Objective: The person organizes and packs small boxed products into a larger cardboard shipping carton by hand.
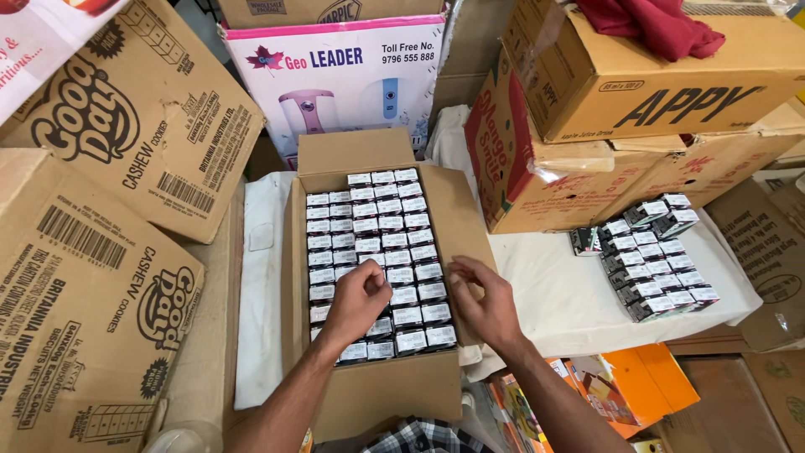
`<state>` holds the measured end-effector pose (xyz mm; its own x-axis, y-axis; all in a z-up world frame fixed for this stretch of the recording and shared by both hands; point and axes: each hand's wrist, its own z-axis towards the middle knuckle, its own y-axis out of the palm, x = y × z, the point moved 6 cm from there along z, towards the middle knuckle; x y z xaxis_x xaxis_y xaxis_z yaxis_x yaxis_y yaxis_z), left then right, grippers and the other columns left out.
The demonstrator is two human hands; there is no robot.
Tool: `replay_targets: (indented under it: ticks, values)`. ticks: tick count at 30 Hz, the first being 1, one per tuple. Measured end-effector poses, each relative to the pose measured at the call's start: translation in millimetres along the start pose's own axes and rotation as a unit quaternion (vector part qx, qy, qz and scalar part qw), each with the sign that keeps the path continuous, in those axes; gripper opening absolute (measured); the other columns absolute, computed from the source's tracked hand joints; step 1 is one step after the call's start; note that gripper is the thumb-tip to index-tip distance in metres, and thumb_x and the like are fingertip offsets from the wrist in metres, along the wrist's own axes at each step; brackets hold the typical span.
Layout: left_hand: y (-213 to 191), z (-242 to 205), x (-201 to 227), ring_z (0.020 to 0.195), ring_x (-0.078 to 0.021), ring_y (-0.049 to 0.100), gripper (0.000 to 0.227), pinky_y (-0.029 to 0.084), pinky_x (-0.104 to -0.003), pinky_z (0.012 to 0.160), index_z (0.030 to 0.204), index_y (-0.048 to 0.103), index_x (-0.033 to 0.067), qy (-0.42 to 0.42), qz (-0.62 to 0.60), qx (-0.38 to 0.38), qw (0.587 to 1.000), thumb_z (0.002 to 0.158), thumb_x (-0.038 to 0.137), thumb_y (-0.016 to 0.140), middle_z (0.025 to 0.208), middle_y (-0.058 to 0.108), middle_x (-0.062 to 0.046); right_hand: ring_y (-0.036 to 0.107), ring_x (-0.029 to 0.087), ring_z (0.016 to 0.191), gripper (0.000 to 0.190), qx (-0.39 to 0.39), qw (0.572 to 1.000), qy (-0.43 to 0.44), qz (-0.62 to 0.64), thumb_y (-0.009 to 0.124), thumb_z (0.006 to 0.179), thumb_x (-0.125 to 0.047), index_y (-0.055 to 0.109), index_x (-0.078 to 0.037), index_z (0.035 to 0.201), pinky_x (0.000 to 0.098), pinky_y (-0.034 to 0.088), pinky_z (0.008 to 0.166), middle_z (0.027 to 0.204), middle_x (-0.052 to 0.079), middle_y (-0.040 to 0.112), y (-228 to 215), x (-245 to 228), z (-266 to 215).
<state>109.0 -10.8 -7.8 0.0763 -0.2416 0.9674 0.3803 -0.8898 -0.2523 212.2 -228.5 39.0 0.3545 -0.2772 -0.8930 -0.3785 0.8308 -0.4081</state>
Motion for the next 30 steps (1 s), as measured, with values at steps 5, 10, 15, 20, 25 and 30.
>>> replay_targets:
  ticks: [5,10,15,20,25,30]
  values:
    - [41,18,18,0.048,-0.0169,0.055,0.013,0.043,-0.03,0.049,0.081,0.057,0.0066,0.012,-0.056,0.014,0.998,0.089,0.002,0.066,0.059,0.061,-0.013,0.072,0.033,0.11,0.044,0.062,0.992,0.066,0.085,0.057,0.102,-0.01,0.051,0.003,0.144,0.0452,0.056,0.1,0.116,0.024,0.074,-43,32,0]
    - [102,41,33,0.047,-0.0157,0.05,0.013,0.037,-0.028,0.047,0.08,0.056,0.0065,-0.007,-0.058,-0.016,0.998,0.086,0.002,0.067,0.051,0.055,-0.011,0.07,0.032,0.114,0.044,0.109,0.978,0.12,0.129,0.056,0.103,-0.01,0.049,0.002,0.145,0.044,0.055,0.103,0.117,0.024,0.073,-95,74,1]
    - [177,65,41,0.047,-0.0125,0.052,0.014,0.039,-0.025,0.045,0.079,0.058,0.009,-0.012,-0.093,-0.05,0.994,0.082,0.007,0.071,0.053,0.057,-0.006,0.066,0.034,0.122,0.046,0.125,0.968,0.171,0.137,0.062,0.1,-0.008,0.053,0.001,0.144,0.0475,0.05,0.109,0.128,0.026,0.068,-151,119,2]
    - [265,81,46,0.071,-0.0161,0.067,0.013,0.054,-0.029,0.062,0.092,0.064,0.0057,-0.044,-0.135,-0.112,0.983,0.082,0.007,0.072,0.083,0.067,-0.013,0.064,0.037,0.124,0.046,0.123,0.969,0.187,0.105,0.063,0.1,-0.007,0.054,0.002,0.144,0.0504,0.05,0.11,0.132,0.027,0.066,-210,165,15]
    - [355,100,45,0.11,-0.0249,0.072,0.041,0.058,-0.038,0.092,0.128,0.067,0.0047,-0.117,-0.16,-0.194,0.961,0.09,0.021,0.071,0.125,0.07,-0.018,0.067,0.034,0.117,0.054,0.069,0.972,0.219,0.048,0.065,0.098,-0.015,0.052,-0.001,0.148,0.0479,0.052,0.104,0.126,0.024,0.069,-262,203,37]
    - [418,130,57,0.129,-0.037,0.06,0.055,0.051,-0.048,0.106,0.147,0.053,-0.0017,-0.081,-0.23,-0.195,0.95,0.101,0.026,0.064,0.142,0.058,-0.029,0.07,0.023,0.092,0.072,0.063,0.972,0.222,-0.038,0.068,0.096,-0.023,0.038,-0.001,0.158,0.042,0.055,0.084,0.107,0.018,0.073,-309,210,68]
